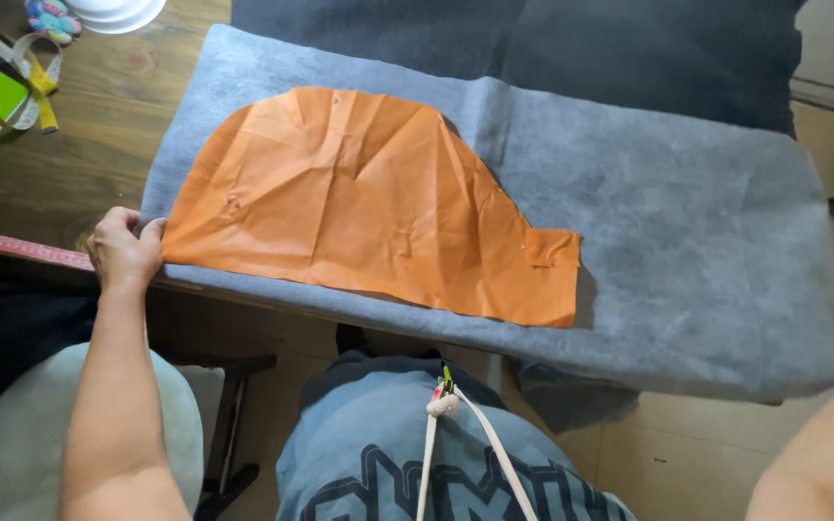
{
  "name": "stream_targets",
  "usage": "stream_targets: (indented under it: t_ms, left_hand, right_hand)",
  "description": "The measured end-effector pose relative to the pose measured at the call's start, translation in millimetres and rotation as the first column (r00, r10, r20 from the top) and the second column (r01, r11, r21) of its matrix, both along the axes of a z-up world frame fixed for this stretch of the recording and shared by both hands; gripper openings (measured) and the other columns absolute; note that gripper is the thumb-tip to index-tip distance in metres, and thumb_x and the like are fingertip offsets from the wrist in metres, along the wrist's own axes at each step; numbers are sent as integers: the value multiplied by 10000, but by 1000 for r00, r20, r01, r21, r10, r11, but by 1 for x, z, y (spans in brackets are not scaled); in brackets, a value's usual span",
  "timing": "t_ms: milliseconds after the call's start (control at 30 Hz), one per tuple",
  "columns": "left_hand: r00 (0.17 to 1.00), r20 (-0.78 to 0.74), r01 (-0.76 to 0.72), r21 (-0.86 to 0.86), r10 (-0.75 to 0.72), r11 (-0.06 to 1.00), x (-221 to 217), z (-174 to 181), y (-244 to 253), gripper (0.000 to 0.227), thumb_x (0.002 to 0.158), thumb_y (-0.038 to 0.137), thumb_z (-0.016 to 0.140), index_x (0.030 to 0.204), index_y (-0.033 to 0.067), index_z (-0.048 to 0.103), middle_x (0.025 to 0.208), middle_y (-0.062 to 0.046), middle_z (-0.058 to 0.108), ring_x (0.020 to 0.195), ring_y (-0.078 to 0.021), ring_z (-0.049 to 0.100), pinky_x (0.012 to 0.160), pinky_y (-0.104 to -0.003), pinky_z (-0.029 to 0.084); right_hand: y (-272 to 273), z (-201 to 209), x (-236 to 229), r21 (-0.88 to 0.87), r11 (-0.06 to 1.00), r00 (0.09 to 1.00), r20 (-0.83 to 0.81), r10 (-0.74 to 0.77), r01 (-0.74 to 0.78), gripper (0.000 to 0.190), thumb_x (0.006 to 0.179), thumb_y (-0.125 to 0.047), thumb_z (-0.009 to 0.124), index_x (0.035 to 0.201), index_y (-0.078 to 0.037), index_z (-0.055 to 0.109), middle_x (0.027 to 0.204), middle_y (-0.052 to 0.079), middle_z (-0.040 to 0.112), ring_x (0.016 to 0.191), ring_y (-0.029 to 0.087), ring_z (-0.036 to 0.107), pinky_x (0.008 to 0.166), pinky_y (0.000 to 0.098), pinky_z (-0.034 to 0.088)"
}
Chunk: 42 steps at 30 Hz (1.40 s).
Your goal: The person lays out a large piece of grey fabric on a wooden table and places an orange paper pattern on top. They smooth the materials and adjust the fabric edges, then use a pin to secure the pattern to the fabric.
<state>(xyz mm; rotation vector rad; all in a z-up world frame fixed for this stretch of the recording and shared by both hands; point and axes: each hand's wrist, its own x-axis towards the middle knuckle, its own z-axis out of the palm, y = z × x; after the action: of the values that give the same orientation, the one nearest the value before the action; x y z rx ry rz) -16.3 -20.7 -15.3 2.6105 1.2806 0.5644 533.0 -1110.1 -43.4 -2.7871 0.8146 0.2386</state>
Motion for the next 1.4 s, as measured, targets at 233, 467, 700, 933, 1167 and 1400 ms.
stream_targets:
  t_ms: [233,467,700,933,1167,1400]
  left_hand:
    - [992,-118,-53,-126,38,991,2,12,-3,329,925,445,810,1012,135,745,946,-169,760,918,-483,682,843,-527,485]
    - [983,-182,-86,-277,35,957,17,60,-4,371,806,511,805,983,186,781,924,-79,761,917,-364,708,796,-479,508]
    - [941,339,177,-541,20,822,75,37,37,74,992,195,701,997,139,750,861,33,716,751,-33,592,655,-241,464]
    - [908,407,403,-783,-98,474,105,72,33,158,979,186,670,1082,110,763,975,62,748,819,16,602,700,-161,466]
    - [969,86,229,-650,-230,724,98,85,31,220,805,296,788,665,147,707,562,85,493,592,-9,443,472,-315,336]
    - [937,-216,58,-678,-274,733,101,113,23,229,734,384,796,753,159,760,622,-36,615,670,-175,583,605,-362,410]
  right_hand:
    - [66,-41,-43,-698,708,673,473,568,-107,449,1346,-474,714,1018,-189,829,779,42,772,622,295,720,545,408,514]
    - [253,22,-91,-401,810,676,454,581,-427,661,1079,-543,799,1307,64,674,1246,283,688,1144,520,563,806,711,332]
    - [272,8,-39,-583,739,513,545,663,-337,473,1138,-449,915,1238,3,815,1016,234,807,835,460,736,677,570,500]
    - [244,-40,12,93,950,716,680,159,-299,182,1162,-116,698,985,-141,663,933,-36,744,837,73,687,671,309,545]
    - [280,-3,-15,-238,957,744,607,281,-167,180,1108,-70,671,933,-111,683,924,64,721,789,262,684,611,460,557]
    - [291,42,-6,-266,930,910,259,322,-254,189,967,-119,704,1132,-66,780,951,180,781,774,422,761,637,499,596]
